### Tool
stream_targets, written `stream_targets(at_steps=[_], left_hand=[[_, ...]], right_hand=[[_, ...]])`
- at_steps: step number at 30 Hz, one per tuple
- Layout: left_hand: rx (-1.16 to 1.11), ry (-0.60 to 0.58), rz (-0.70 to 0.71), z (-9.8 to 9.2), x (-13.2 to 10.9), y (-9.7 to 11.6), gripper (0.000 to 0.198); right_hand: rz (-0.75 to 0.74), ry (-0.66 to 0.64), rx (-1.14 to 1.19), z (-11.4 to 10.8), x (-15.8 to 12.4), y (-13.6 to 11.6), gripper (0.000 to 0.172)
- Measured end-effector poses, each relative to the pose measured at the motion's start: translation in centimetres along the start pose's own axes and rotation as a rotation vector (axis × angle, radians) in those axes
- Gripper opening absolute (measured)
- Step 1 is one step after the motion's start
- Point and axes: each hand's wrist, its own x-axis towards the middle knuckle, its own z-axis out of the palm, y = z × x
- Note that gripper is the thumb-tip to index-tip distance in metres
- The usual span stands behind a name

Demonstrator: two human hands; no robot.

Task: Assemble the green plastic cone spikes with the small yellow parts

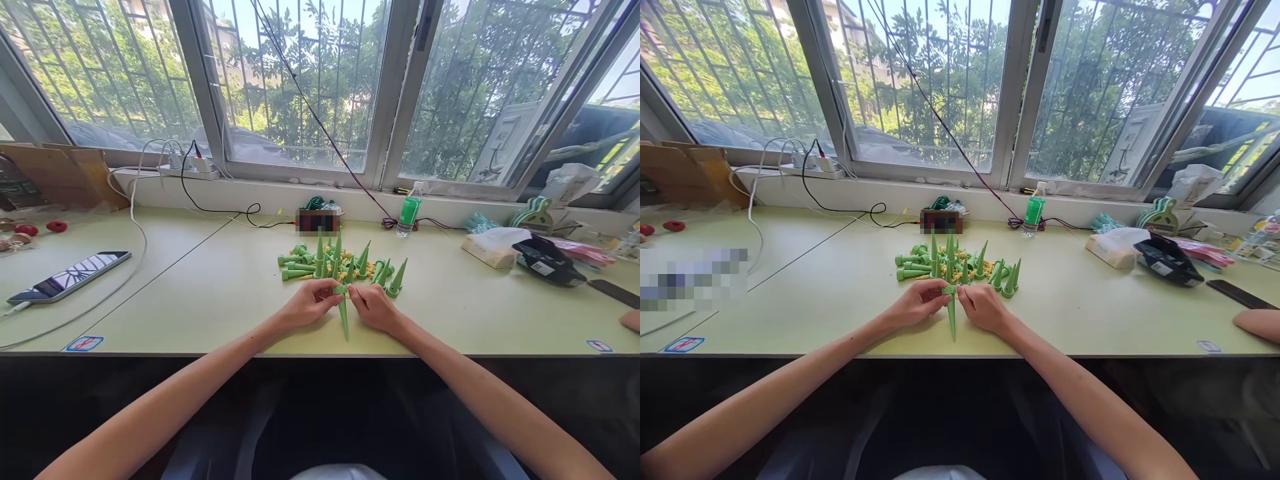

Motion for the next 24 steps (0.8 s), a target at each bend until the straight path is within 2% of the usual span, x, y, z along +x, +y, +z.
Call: stream_targets(at_steps=[3,7,12,19,24], left_hand=[[-0.074,0.0,-0.026,-0.18,0.14,0.32,0.034],[-0.149,0.024,-0.078,-0.43,0.26,0.65,0.037],[-0.211,0.05,-0.131,-0.68,0.24,0.83,0.037],[-0.231,0.006,-0.19,-0.72,0.06,0.94,0.038],[-0.243,-0.006,-0.196,-0.76,0.05,0.69,0.039]], right_hand=[[0.024,0.03,0.008,-0.1,0.05,-0.13,0.037],[0.048,0.093,0.067,-0.23,0.05,-0.19,0.02],[-0.034,0.108,0.064,-0.07,0.05,0.23,0.022],[-0.197,0.086,-0.035,-0.08,0.01,0.56,0.017],[-0.208,0.038,-0.08,-0.18,-0.07,0.41,0.021]])
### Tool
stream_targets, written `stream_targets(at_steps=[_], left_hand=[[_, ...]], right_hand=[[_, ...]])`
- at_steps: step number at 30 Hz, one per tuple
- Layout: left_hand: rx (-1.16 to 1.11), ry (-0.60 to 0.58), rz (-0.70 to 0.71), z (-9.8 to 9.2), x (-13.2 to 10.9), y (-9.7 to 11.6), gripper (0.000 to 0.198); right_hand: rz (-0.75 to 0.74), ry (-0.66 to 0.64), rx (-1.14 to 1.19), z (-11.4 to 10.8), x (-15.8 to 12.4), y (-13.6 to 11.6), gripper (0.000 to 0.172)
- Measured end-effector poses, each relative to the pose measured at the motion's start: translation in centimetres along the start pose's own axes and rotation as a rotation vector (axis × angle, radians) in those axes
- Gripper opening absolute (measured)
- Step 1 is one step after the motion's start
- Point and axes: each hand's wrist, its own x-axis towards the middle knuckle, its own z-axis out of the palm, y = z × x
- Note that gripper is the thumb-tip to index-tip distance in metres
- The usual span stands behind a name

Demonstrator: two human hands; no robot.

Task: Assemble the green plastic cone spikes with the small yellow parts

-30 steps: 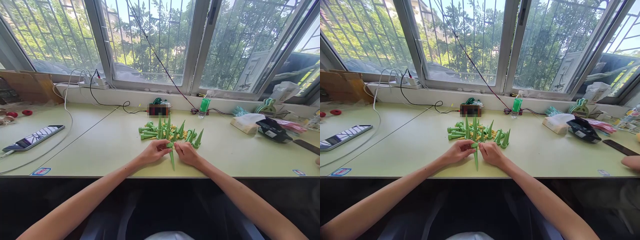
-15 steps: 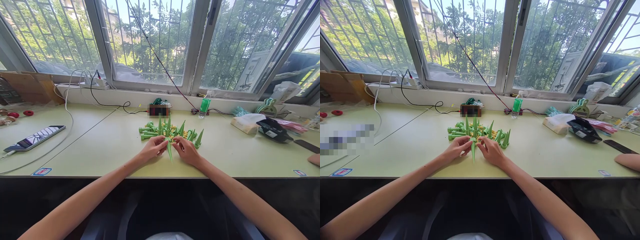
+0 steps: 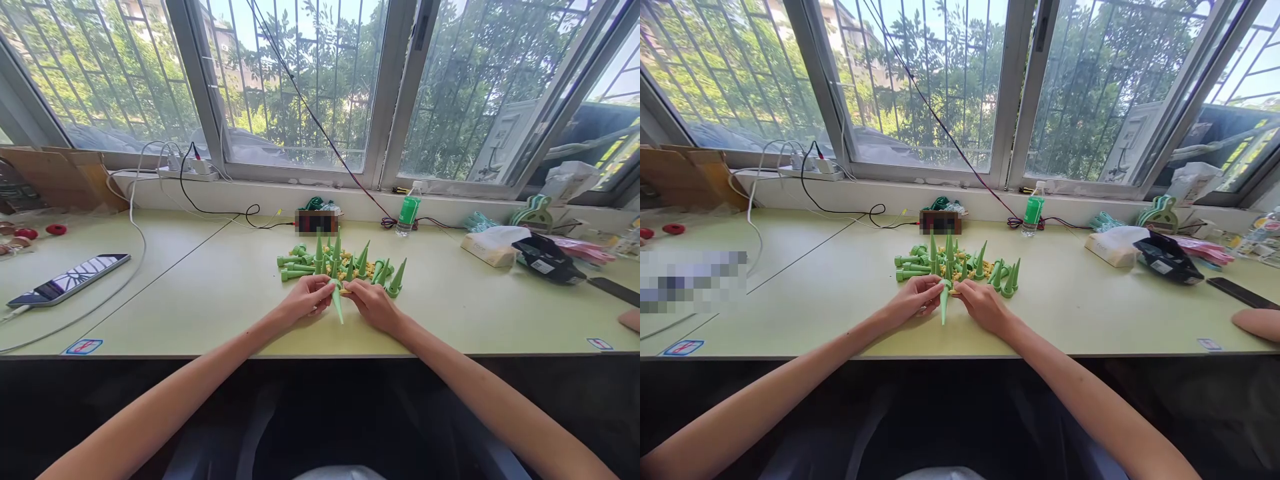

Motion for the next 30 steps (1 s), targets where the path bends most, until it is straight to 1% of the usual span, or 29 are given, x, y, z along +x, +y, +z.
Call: stream_targets(at_steps=[4,10,15,19,23,30], left_hand=[[0.042,-0.003,0.02,-0.2,0.1,-0.5,0.038],[0.114,-0.008,0.102,-0.3,0.1,-0.9,0.034],[0.109,0.019,0.133,-0.2,0.2,-1.1,0.035],[0.119,0.007,0.141,-0.1,0.1,-1.0,0.035],[0.126,-0.006,0.11,-0.1,0.0,-0.4,0.035],[0.037,0.006,0.101,-0.1,0.1,-0.1,0.035]], right_hand=[[0.027,-0.032,0.022,0.0,0.0,-0.1,0.023],[0.095,-0.107,0.083,-0.1,0.1,-0.5,0.03],[0.145,-0.148,0.087,-0.2,0.0,-0.5,0.033],[0.152,-0.15,0.105,-0.2,-0.1,-0.4,0.034],[0.166,-0.137,0.123,-0.2,0.1,-0.5,0.034],[0.195,-0.084,0.177,-0.2,0.3,-0.8,0.032]])
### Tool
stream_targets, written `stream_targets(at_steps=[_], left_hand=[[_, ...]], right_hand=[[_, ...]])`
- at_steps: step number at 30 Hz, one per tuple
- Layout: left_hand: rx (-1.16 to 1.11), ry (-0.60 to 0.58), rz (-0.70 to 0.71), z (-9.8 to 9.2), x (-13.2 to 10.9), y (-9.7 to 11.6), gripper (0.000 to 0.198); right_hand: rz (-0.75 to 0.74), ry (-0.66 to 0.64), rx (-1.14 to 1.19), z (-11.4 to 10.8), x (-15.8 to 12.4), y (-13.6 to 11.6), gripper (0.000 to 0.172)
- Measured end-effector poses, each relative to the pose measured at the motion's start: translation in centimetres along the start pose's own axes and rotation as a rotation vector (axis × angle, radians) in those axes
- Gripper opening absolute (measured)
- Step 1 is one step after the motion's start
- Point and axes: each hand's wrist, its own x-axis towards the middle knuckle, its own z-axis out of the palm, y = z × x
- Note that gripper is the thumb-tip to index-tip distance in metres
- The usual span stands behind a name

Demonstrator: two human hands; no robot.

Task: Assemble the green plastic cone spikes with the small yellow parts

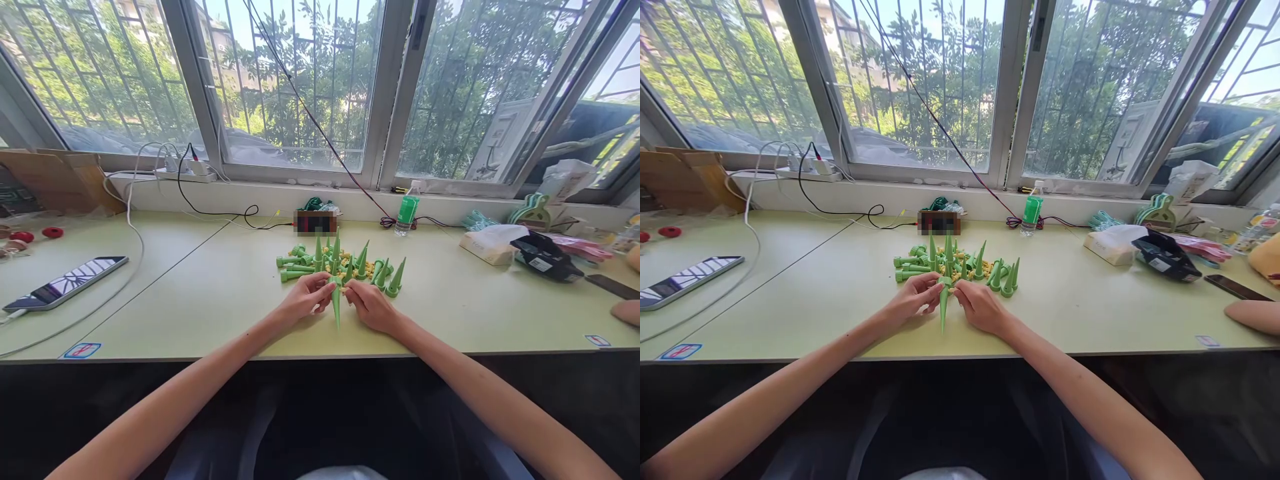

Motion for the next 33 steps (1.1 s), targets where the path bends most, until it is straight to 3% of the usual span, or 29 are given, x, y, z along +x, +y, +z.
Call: stream_targets(at_steps=[13,17,24,33], left_hand=[[0.139,0.076,0.098,0.4,0.3,-1.3,0.034],[0.22,0.137,0.126,0.6,0.2,-1.0,0.032],[0.278,0.143,0.154,0.5,0.2,-0.9,0.032],[0.178,0.091,0.109,0.7,0.2,-0.2,0.029]], right_hand=[[0.099,-0.026,0.112,0.3,0.0,0.2,0.037],[0.202,-0.03,0.287,0.1,0.4,-0.5,0.046],[0.488,-0.215,0.916,-0.1,0.7,-0.5,0.048],[0.514,-0.211,1.085,-0.3,1.0,-0.3,0.049]])
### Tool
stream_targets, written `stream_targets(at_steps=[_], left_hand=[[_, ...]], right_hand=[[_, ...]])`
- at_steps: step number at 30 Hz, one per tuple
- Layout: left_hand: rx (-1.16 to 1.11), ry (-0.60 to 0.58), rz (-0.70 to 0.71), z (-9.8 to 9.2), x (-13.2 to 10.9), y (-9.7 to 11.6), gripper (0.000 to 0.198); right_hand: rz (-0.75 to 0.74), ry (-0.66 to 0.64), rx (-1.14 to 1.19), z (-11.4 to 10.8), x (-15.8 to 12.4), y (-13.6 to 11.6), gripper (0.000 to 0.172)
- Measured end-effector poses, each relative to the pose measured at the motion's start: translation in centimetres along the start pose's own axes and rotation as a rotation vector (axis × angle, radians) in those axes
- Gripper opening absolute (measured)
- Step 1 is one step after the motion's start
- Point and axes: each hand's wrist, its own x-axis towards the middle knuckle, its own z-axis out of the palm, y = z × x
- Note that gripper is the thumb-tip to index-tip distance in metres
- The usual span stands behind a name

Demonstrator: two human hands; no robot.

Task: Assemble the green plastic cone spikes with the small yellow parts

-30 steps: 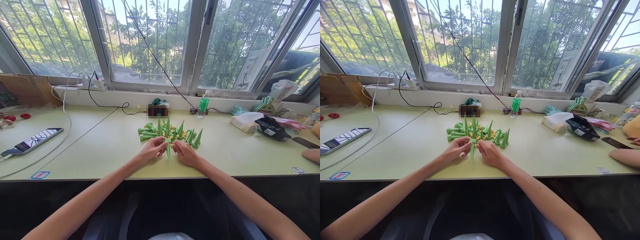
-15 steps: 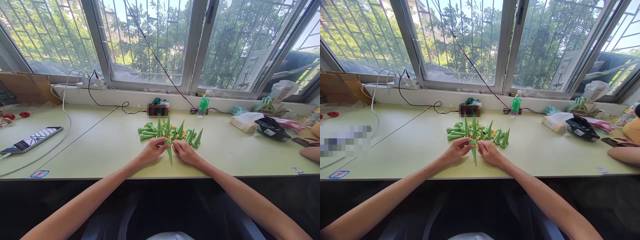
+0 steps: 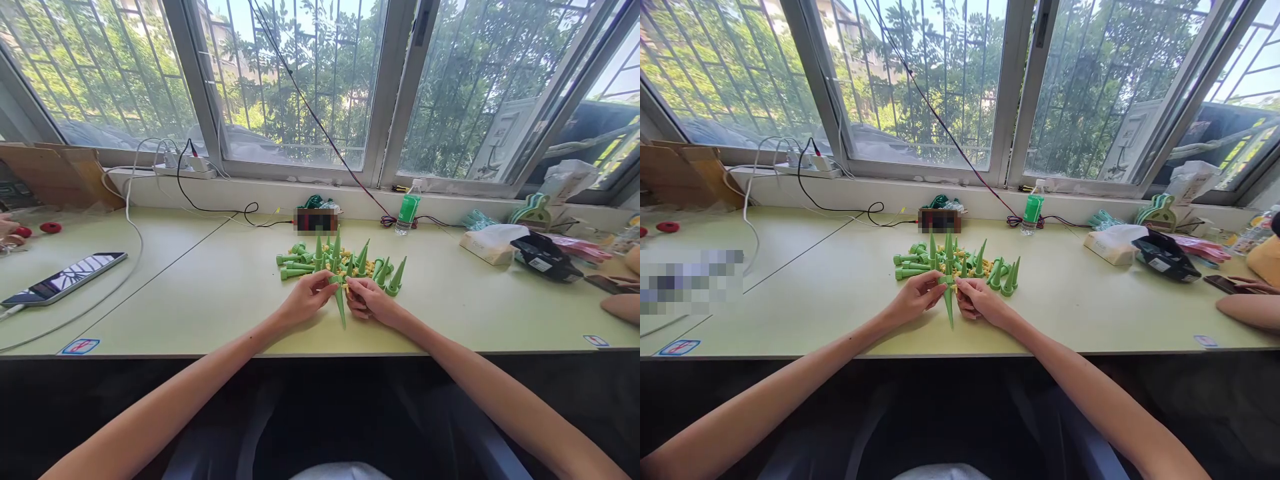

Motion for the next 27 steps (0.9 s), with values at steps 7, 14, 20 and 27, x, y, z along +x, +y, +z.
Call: stream_targets(at_steps=[7,14,20,27], left_hand=[[0.019,0.005,-0.014,0.02,0.01,-0.19,0.03],[0.028,-0.003,-0.029,0.0,-0.11,-0.2,0.032],[0.017,-0.045,-0.022,-0.25,-0.14,-0.5,0.031],[-0.015,-0.075,-0.041,-0.53,-0.14,-0.29,0.033]], right_hand=[[-0.009,-0.013,0.019,-0.19,-0.02,0.18,0.044],[-0.048,-0.002,-0.088,0.26,-0.26,-0.43,0.045],[-0.123,0.043,-0.308,0.4,-0.61,-0.72,0.046],[-0.262,0.118,-0.697,-0.03,-0.63,-0.12,0.037]])
